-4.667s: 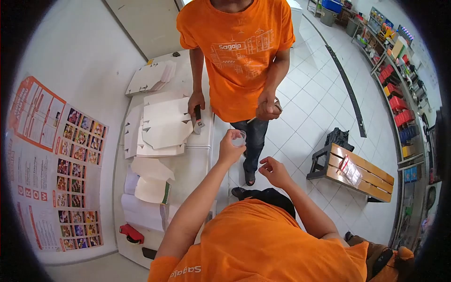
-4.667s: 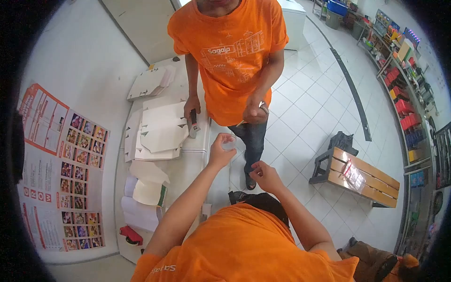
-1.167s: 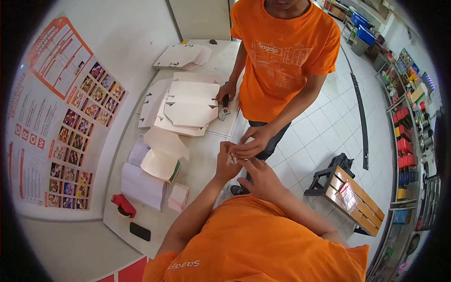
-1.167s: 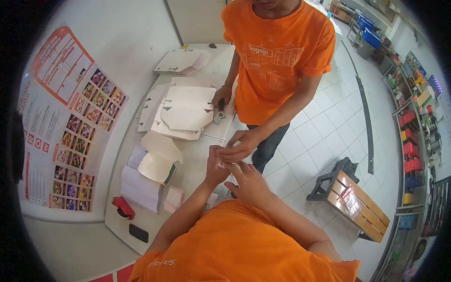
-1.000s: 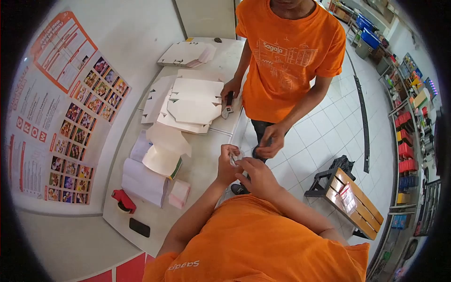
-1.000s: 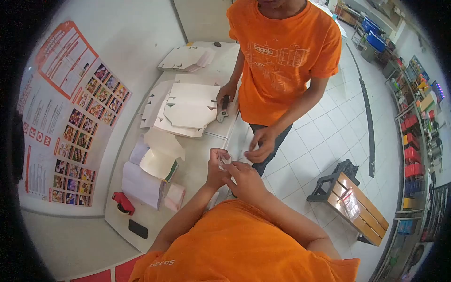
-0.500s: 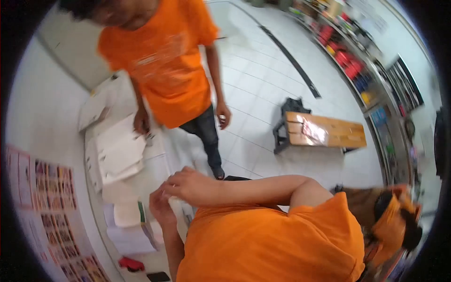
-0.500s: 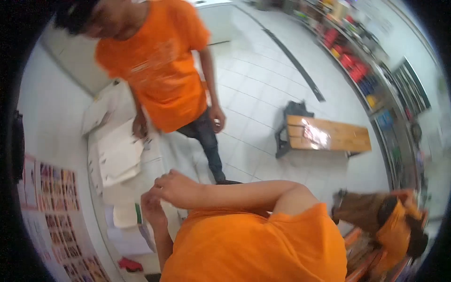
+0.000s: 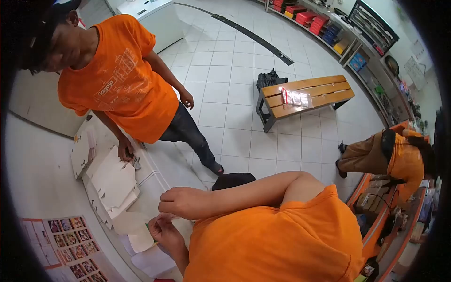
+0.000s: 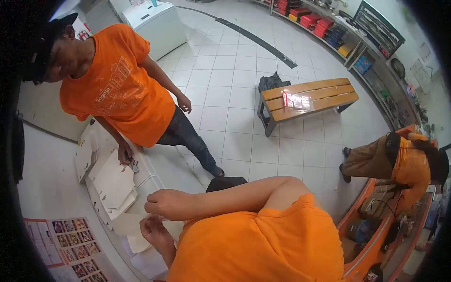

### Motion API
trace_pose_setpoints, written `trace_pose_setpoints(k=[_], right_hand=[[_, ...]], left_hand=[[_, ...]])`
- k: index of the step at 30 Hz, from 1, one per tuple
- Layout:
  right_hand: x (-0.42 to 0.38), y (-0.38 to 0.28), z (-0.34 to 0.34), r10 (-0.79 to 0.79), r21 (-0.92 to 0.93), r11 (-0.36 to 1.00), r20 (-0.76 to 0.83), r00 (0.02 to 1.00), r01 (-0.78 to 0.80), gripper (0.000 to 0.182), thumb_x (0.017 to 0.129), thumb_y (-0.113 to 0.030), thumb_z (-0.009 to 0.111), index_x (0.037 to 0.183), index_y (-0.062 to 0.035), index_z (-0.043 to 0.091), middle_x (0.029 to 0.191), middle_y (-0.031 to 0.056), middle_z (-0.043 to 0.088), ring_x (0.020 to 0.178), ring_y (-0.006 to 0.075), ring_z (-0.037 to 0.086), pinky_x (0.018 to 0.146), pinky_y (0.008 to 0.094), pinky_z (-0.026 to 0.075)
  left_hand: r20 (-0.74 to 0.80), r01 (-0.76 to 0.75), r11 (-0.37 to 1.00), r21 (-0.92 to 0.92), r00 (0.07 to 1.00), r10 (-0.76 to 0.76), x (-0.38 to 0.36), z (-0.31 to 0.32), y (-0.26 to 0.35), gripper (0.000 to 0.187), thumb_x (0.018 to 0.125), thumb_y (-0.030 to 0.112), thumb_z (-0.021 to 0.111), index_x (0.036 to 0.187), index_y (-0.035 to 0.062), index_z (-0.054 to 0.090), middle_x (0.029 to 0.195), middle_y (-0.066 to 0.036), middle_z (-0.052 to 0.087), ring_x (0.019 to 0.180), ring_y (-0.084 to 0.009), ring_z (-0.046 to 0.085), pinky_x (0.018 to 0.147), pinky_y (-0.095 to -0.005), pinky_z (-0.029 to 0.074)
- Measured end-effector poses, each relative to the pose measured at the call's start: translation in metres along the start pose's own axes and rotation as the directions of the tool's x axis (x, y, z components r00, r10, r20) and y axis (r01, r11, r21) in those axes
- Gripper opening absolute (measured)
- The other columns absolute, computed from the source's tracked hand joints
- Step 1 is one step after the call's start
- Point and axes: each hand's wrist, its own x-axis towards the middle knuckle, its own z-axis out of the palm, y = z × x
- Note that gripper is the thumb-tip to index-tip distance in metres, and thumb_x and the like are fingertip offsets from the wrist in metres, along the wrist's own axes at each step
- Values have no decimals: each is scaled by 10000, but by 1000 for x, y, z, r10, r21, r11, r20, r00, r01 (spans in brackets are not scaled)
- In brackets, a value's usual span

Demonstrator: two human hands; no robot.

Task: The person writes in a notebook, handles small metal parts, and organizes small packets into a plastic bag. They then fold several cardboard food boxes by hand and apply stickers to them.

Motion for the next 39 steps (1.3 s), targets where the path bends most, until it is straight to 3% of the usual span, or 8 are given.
trace_pose_setpoints(k=[8, 11, 12, 14, 17, 20, 31, 39], right_hand=[[-9, 7, -31, 230, 225, 938, 165, 959, -264, 449, 892, -262, 744, 1249, -49, 576, 1123, 177, 676, 1060, 353, 661, 915, 449, 521], [-53, 60, -66, 524, 105, 805, 336, 783, -584, 611, 915, -424, 725, 1373, -73, 525, 1269, 204, 651, 1195, 357, 619, 1023, 436, 473], [-85, 84, -74, 601, 28, 762, 342, 722, -647, 753, 934, -595, 625, 1417, -32, 493, 1360, 256, 595, 1250, 414, 577, 1069, 451, 442], [-149, 120, -75, 739, -111, 570, 503, 448, -814, 904, 929, -757, 459, 1487, -47, 453, 1470, 282, 495, 1362, 431, 476, 1140, 476, 366], [-204, 118, -40, 729, 196, 447, 485, 483, -873, 892, 932, -766, 431, 1550, -123, 393, 1485, 282, 464, 1381, 460, 430, 1159, 492, 334], [-200, 97, -46, 787, 63, 442, 450, 421, -895, 854, 933, -774, 402, 1575, -213, 367, 1488, 278, 437, 1385, 483, 402, 1167, 516, 310], [-203, 92, -55, 790, 10, 431, 479, 382, -902, 827, 957, -739, 387, 1592, -211, 348, 1500, 280, 411, 1429, 441, 354, 1205, 486, 258], [-198, 104, -56, 737, 74, 419, 555, 387, -905, 867, 953, -753, 368, 1605, -184, 315, 1545, 267, 363, 1450, 454, 320, 1209, 518, 238]], left_hand=[[-46, -14, 994, 112, 999, 19, -8, -17, 7, 185, 1054, 165, 566, 1021, -17, 576, 979, -100, 666, 894, -176, 640, 872, -359, 542], [13, -109, 985, 137, 994, 109, -7, -32, 4, 189, 1045, 163, 589, 1009, -21, 574, 962, -107, 661, 876, -193, 641, 922, -385, 533], [-7, -114, 977, 182, 993, 117, -8, -38, 2, 198, 1041, 174, 599, 1004, -20, 574, 961, -116, 664, 886, -206, 648, 942, -393, 526], [-24, -114, 967, 228, 992, 122, -9, -46, 1, 208, 1037, 184, 609, 1000, -18, 574, 959, -125, 666, 896, -218, 654, 962, -401, 519], [-77, -47, 979, 198, 995, 63, -10, -45, 1, 230, 1035, 206, 614, 987, -15, 571, 991, -140, 672, 943, -229, 661, 971, -402, 516], [-83, -10, 970, 244, 996, 32, -6, -45, 0, 238, 1027, 212, 627, 988, -16, 570, 1011, -150, 678, 971, -231, 663, 961, -400, 521], [33, -13, 987, 163, 999, 7, 3, -25, 3, 200, 1004, 172, 662, 1016, -17, 597, 983, -110, 658, 961, -209, 647, 939, -389, 535], [-44, 40, 980, 193, 999, -32, -9, -14, 4, 237, 982, 210, 692, 986, -19, 632, 956, -113, 684, 922, -198, 646, 900, -360, 524]])
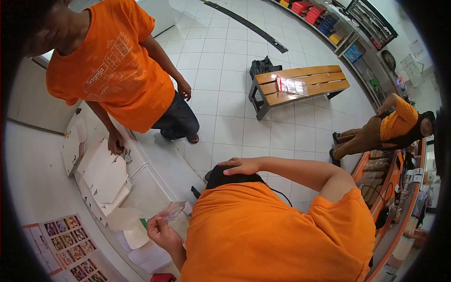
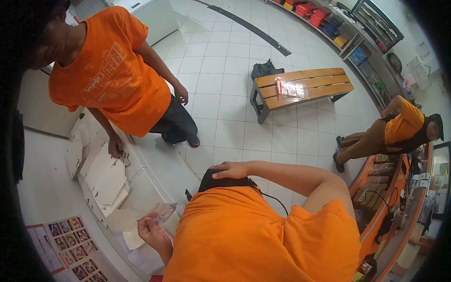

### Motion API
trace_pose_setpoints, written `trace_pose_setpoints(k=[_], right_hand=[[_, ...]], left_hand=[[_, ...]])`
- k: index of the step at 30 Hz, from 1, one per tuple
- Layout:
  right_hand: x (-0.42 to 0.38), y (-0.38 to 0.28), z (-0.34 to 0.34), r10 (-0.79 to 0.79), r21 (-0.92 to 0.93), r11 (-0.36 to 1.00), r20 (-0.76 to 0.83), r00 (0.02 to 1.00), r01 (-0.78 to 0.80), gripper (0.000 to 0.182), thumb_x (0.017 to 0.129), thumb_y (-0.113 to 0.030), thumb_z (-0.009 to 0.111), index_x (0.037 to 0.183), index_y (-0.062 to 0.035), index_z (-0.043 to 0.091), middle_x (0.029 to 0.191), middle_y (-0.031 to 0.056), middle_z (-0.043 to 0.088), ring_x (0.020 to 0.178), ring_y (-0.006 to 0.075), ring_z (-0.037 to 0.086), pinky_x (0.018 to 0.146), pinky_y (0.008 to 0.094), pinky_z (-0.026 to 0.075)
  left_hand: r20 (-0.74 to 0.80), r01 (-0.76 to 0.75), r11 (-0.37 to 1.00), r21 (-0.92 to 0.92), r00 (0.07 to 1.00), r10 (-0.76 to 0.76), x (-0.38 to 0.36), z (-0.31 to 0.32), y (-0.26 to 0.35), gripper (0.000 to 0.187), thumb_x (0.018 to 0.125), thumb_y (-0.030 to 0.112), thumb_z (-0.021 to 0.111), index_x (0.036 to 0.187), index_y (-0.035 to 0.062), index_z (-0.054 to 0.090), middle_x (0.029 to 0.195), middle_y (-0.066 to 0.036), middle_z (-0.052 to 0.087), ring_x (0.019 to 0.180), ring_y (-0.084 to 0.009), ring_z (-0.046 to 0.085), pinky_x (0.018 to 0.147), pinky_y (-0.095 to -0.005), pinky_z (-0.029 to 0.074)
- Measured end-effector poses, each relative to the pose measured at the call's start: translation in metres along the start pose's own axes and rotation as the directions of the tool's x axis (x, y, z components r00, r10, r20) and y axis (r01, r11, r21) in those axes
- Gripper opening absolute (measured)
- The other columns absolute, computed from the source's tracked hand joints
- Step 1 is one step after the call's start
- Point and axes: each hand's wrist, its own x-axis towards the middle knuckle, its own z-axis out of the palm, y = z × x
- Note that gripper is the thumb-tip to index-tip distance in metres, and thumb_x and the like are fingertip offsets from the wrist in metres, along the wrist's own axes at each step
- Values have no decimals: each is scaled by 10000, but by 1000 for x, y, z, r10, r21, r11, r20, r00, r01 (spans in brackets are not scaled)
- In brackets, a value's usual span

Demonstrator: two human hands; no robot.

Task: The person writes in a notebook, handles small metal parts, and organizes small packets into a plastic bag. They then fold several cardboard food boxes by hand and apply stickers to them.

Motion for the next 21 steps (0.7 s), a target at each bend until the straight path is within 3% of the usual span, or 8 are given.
trace_pose_setpoints(k=[3, 5, 7, 11, 13, 14, 16, 21], right_hand=[[3, -12, -7, -13, -11, 1000, 8, 1000, 13, 888, 936, -751, 424, 1564, -123, 392, 1503, 259, 441, 1422, 437, 381, 1195, 495, 281], [13, -37, -10, -136, -355, 930, -82, 987, 99, 836, 902, -696, 561, 1479, -94, 497, 1430, 237, 533, 1367, 417, 460, 1148, 492, 355], [18, -79, 5, -483, -370, 840, -177, 858, 396, 753, 856, -573, 709, 1376, -44, 584, 1348, 220, 603, 1272, 397, 548, 1091, 469, 424], [0, -172, 44, -665, -63, 746, -124, 737, 663, 509, 836, -302, 802, 1205, 9, 640, 1185, 209, 658, 1106, 366, 629, 942, 423, 504], [8, -176, 47, -778, -309, 615, -88, 622, 725, 315, 826, -197, 785, 1028, 0, 644, 972, 162, 644, 952, 369, 638, 805, 437, 517], [9, -184, 52, -793, -382, 579, -59, 606, 721, 256, 825, -165, 774, 970, -3, 641, 916, 149, 632, 905, 365, 639, 760, 435, 518], [0, -188, 46, -851, -384, 504, -68, 521, 773, 212, 831, -156, 740, 914, 3, 626, 884, 155, 616, 876, 367, 634, 747, 440, 516], [1, -176, 58, -883, -425, 457, -112, 455, 782, 125, 868, -85, 712, 884, 9, 631, 849, 132, 614, 806, 321, 629, 689, 395, 530]], left_hand=[[-1, 20, 997, 76, 1000, -20, -2, -1, 0, 298, 961, 266, 727, 957, -21, 648, 921, -105, 689, 889, -194, 639, 883, -351, 508], [16, 35, 991, 129, 999, -37, -7, -1, -2, 288, 966, 260, 721, 956, -19, 648, 921, -107, 689, 893, -198, 640, 885, -358, 507], [30, 36, 987, 158, 999, -41, -10, 4, 2, 248, 978, 226, 699, 954, -15, 646, 913, -106, 680, 897, -201, 644, 885, -370, 510], [173, -38, 957, 288, 985, -13, -3, 4, 7, 186, 964, 164, 702, 951, -7, 631, 903, -103, 665, 904, -206, 650, 888, -354, 510], [589, -152, 766, 625, 736, -334, 15, -28, 0, 613, 888, 505, 731, 1323, 105, 570, 1443, -179, 485, 1272, -343, 477, 936, -643, 410], [576, -159, 755, 637, 748, -328, 11, -29, -7, 613, 888, 505, 731, 1323, 105, 570, 1443, -179, 485, 1272, -343, 477, 936, -643, 410], [66, -101, 985, 140, 993, 93, -15, 5, -5, 153, 940, 113, 721, 946, 0, 617, 893, -101, 652, 883, -215, 660, 856, -342, 529], [-5, -60, 997, -38, 998, 60, -29, 9, -4, 243, 935, 183, 756, 992, -11, 621, 922, -119, 683, 857, -211, 675, 831, -358, 575]])
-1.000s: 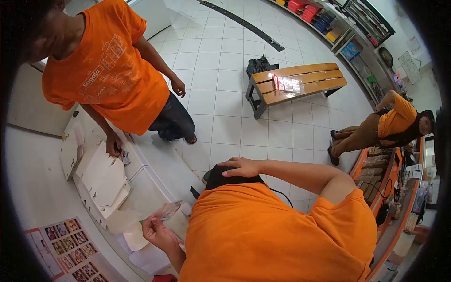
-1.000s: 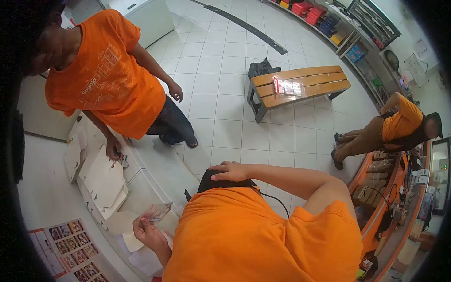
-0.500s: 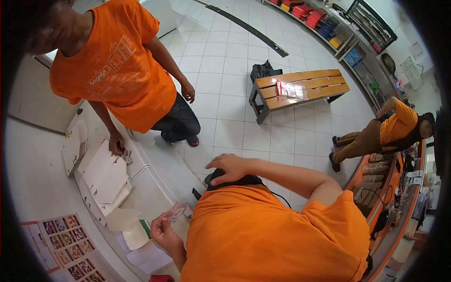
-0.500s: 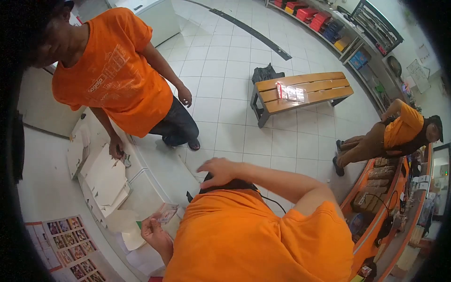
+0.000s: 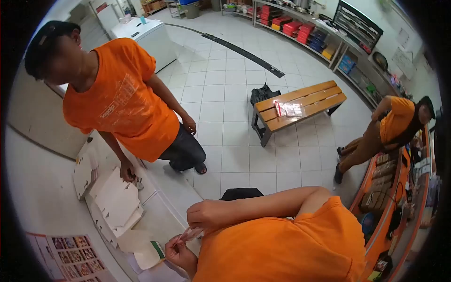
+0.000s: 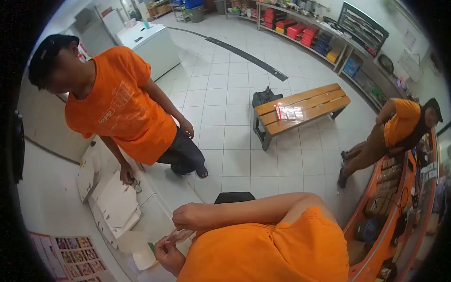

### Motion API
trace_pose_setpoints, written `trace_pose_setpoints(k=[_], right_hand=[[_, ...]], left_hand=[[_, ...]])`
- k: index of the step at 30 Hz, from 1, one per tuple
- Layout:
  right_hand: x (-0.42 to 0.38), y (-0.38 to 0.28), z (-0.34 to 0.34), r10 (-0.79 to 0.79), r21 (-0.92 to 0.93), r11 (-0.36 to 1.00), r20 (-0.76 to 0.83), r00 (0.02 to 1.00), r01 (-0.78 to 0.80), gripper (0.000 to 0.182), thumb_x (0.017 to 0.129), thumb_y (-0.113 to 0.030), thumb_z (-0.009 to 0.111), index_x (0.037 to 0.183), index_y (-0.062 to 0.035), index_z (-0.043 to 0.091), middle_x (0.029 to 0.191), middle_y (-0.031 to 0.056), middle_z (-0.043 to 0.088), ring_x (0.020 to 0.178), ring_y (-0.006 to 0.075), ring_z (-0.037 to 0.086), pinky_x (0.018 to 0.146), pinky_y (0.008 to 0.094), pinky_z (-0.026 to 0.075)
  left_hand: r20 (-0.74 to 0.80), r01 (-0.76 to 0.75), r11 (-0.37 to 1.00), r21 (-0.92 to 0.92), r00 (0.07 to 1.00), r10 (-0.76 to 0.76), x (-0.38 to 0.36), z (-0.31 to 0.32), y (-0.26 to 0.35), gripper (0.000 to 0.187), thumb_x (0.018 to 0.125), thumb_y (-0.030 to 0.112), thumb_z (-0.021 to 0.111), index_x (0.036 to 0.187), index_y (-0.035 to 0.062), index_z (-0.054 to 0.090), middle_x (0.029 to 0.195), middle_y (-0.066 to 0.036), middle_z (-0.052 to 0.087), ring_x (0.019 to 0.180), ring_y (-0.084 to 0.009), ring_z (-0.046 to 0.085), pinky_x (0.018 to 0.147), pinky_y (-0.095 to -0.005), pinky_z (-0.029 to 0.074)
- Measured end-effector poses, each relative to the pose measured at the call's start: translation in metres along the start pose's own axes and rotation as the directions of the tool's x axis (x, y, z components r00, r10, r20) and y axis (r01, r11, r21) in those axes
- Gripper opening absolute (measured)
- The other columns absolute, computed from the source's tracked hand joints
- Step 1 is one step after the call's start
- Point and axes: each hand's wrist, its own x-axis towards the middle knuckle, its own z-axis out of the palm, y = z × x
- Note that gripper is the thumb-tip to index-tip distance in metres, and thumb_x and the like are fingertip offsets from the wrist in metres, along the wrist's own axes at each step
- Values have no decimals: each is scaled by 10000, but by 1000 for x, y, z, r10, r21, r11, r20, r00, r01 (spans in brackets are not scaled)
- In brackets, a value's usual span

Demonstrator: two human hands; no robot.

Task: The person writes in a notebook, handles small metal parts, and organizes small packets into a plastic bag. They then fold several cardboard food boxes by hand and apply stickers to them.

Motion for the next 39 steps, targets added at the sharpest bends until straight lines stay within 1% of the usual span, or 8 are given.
trace_pose_setpoints(k=[4, 7, 22, 28, 30, 34, 36, 39], right_hand=[[5, -8, 2, 34, 115, 993, 29, 999, -37, 121, 880, -96, 708, 889, 5, 642, 863, 140, 630, 827, 326, 630, 708, 402, 525], [10, -9, 2, 11, 64, 998, 71, 997, -16, 126, 884, -107, 708, 886, 6, 651, 873, 151, 640, 836, 335, 629, 736, 412, 514], [15, 2, 26, -72, 18, 997, 176, 982, 70, 190, 831, -156, 695, 820, 14, 611, 847, 176, 587, 834, 366, 599, 756, 442, 482], [29, 3, 16, -99, -53, 991, 286, 953, 119, 148, 875, -129, 700, 901, -8, 619, 904, 142, 605, 877, 344, 601, 787, 433, 487], [35, -9, 11, -9, 16, 1000, 294, 956, 4, 134, 869, -116, 703, 908, -13, 627, 899, 154, 618, 863, 347, 606, 784, 434, 493], [49, -4, 17, -139, 39, 990, 347, 927, 134, 127, 849, -99, 717, 904, -18, 635, 881, 154, 630, 833, 354, 610, 768, 433, 500], [54, -6, 19, -51, 70, 997, 361, 931, 27, 151, 839, -128, 720, 880, -10, 636, 858, 156, 632, 812, 372, 616, 757, 451, 493], [59, -9, 30, -73, 84, 995, 356, 931, 46, 151, 819, -116, 725, 878, -12, 633, 829, 153, 622, 792, 381, 609, 745, 455, 488]], left_hand=[[34, 35, 997, -67, 999, -33, -8, -5, -2, 247, 982, 187, 693, 1061, -34, 614, 1022, -141, 661, 950, -233, 654, 872, -383, 561], [-73, 24, 990, -139, 997, -35, -13, 1, 1, 271, 937, 209, 757, 985, -26, 632, 926, -126, 697, 841, -212, 679, 831, -343, 568], [-35, -29, 999, 45, 999, 30, -19, -8, 8, 300, 920, 245, 778, 938, -31, 660, 899, -140, 738, 838, -219, 723, 810, -347, 583], [-28, 16, 1000, 8, 999, -15, -19, -13, 1, 195, 959, 110, 714, 983, -78, 672, 974, -185, 750, 851, -226, 739, 816, -365, 603], [-37, 48, 999, -25, 998, -48, -17, -2, 21, 165, 959, 79, 701, 975, -82, 673, 958, -179, 751, 857, -221, 739, 817, -359, 602], [-42, 105, 994, 7, 994, -104, -14, -1, 20, 78, 955, -11, 639, 967, -78, 677, 917, -156, 747, 845, -192, 723, 795, -320, 587], [-80, 127, 992, -5, 989, -127, -17, -7, 10, 80, 955, -15, 622, 949, -74, 677, 902, -149, 743, 829, -185, 711, 770, -302, 575], [43, 106, 968, 229, 992, -119, -17, -9, 14, 61, 944, -30, 644, 954, -82, 675, 929, -128, 743, 854, -162, 717, 785, -284, 577]])
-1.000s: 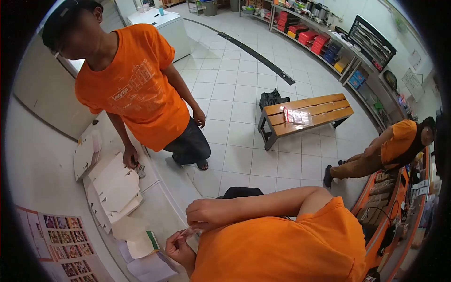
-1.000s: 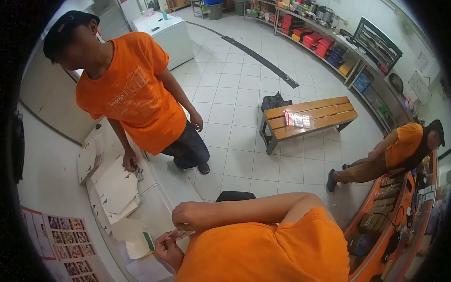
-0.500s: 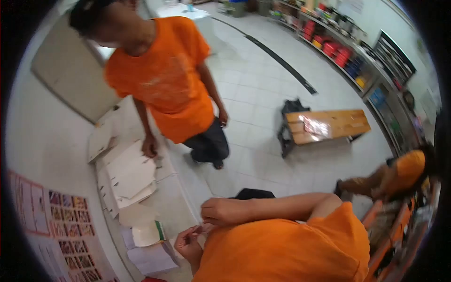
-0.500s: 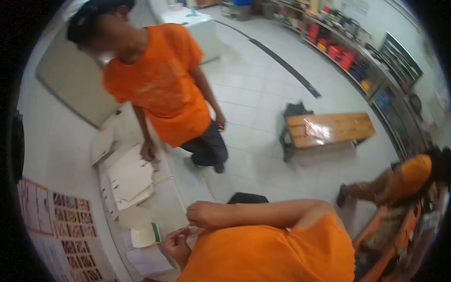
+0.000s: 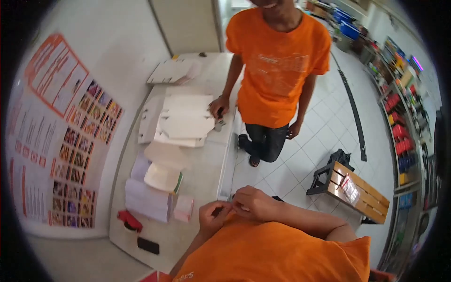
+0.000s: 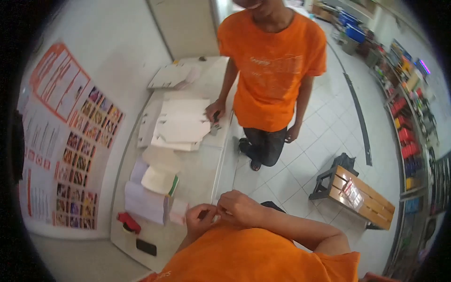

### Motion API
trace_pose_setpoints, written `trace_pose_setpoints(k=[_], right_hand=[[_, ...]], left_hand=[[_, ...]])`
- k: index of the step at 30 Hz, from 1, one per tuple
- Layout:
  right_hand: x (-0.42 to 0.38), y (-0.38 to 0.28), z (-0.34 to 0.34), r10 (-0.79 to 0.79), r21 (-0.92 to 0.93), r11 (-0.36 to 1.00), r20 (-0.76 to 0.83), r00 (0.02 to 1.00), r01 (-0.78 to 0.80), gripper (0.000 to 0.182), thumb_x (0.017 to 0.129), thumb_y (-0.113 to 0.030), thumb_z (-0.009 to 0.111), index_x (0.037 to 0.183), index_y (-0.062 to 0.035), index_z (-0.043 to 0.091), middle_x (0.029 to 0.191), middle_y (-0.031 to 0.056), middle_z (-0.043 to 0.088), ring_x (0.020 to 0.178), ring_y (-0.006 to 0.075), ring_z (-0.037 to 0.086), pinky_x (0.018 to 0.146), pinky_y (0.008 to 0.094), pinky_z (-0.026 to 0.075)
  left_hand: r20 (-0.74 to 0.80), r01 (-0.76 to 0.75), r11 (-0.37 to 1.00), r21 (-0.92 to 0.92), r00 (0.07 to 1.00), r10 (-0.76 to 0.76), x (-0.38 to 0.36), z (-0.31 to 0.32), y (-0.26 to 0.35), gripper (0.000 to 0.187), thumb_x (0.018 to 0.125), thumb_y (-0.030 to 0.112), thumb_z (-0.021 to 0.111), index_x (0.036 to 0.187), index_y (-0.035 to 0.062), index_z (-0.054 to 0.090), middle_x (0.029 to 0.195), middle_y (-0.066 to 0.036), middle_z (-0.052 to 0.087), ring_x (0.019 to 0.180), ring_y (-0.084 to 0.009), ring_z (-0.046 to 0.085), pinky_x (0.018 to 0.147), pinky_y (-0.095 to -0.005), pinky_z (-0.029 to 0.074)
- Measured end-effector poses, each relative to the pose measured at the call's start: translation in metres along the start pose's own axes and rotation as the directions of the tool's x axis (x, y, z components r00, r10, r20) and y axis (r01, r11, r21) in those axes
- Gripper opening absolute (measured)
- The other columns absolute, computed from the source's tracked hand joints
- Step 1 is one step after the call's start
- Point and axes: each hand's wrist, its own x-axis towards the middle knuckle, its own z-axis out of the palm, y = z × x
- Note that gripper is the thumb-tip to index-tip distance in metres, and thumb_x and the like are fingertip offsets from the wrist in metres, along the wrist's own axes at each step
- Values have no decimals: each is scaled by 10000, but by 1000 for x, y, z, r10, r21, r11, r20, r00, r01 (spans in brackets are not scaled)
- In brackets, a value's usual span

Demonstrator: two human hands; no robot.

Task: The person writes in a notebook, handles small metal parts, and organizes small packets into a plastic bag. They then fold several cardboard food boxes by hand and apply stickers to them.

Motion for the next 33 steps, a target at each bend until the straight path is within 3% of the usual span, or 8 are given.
trace_pose_setpoints(k=[14, 17, 22, 24, 27, 30, 31, 33], right_hand=[[15, 49, -34, 28, -389, 901, 497, 868, 193, 322, 833, -264, 783, 885, -2, 603, 864, 146, 619, 842, 325, 638, 742, 409, 507], [33, 59, -16, 95, 227, 960, 287, 953, -164, 677, 893, -229, 784, 1427, -3, 435, 1303, 154, 553, 1214, 246, 569, 990, 376, 475], [54, 80, 41, 272, 659, 534, 460, 845, -530, 423, 945, -128, 717, 1337, -52, 578, 1117, 28, 658, 1036, 122, 600, 928, 310, 494], [48, 123, 60, 489, 704, 458, 311, 815, -543, 273, 980, -117, 655, 1244, -53, 635, 958, -5, 660, 889, 105, 608, 833, 277, 504], [36, 189, 56, 561, 711, 591, -22, 827, -382, 196, 985, -165, 648, 1171, -102, 650, 853, -46, 641, 692, 49, 572, 519, 209, 393], [19, 271, 18, 630, 867, 373, 26, 776, -331, 292, 989, -135, 614, 1258, -23, 618, 1052, 75, 674, 947, 185, 661, 828, 337, 549], [44, 221, 0, 680, 695, 595, -167, 714, -404, 354, 996, -121, 586, 1331, -7, 577, 1158, 108, 648, 993, 209, 663, 832, 341, 557], [46, 249, -15, 815, 939, 239, -56, 577, -246, 416, 1022, -95, 533, 1429, -37, 467, 1335, 148, 556, 1137, 298, 634, 925, 452, 577]], left_hand=[[-355, -76, 989, -128, 935, 26, 10, -9, 5, 101, 946, -52, 613, 855, -10, 623, 844, -96, 721, 778, -141, 684, 749, -301, 554], [-443, -18, 948, -317, 887, -132, 39, -27, 18, 115, 963, 78, 680, 900, 4, 619, 869, -77, 718, 784, -163, 691, 757, -306, 554], [-487, -66, 902, -427, 857, -168, 60, -32, -22, 215, 964, 206, 720, 1034, 27, 621, 975, -77, 711, 904, -188, 690, 808, -302, 543], [-674, -101, 973, -209, 735, -68, 48, -35, -29, 275, 967, 163, 707, 1156, 8, 581, 1108, -113, 668, 1057, -179, 640, 853, -315, 537], [-897, 406, 903, 138, 437, -60, 1, -58, -101, 583, 856, 237, 808, 1279, -15, 495, 1167, -167, 609, 1109, -300, 603, 920, -438, 499], [-988, 665, 734, 141, 143, 60, -48, -78, -167, 709, 798, 291, 840, 1295, -54, 469, 1201, -213, 570, 1156, -379, 549, 976, -504, 455], [-991, 662, 749, 23, 115, -71, -59, -86, -181, 792, 759, 344, 864, 1290, -82, 460, 1266, -232, 526, 1224, -414, 482, 1026, -535, 408], [-982, 687, 727, 6, 140, -124, -64, -95, -184, 810, 749, 372, 865, 1302, -63, 464, 1283, -232, 509, 1250, -411, 458, 1028, -529, 409]])
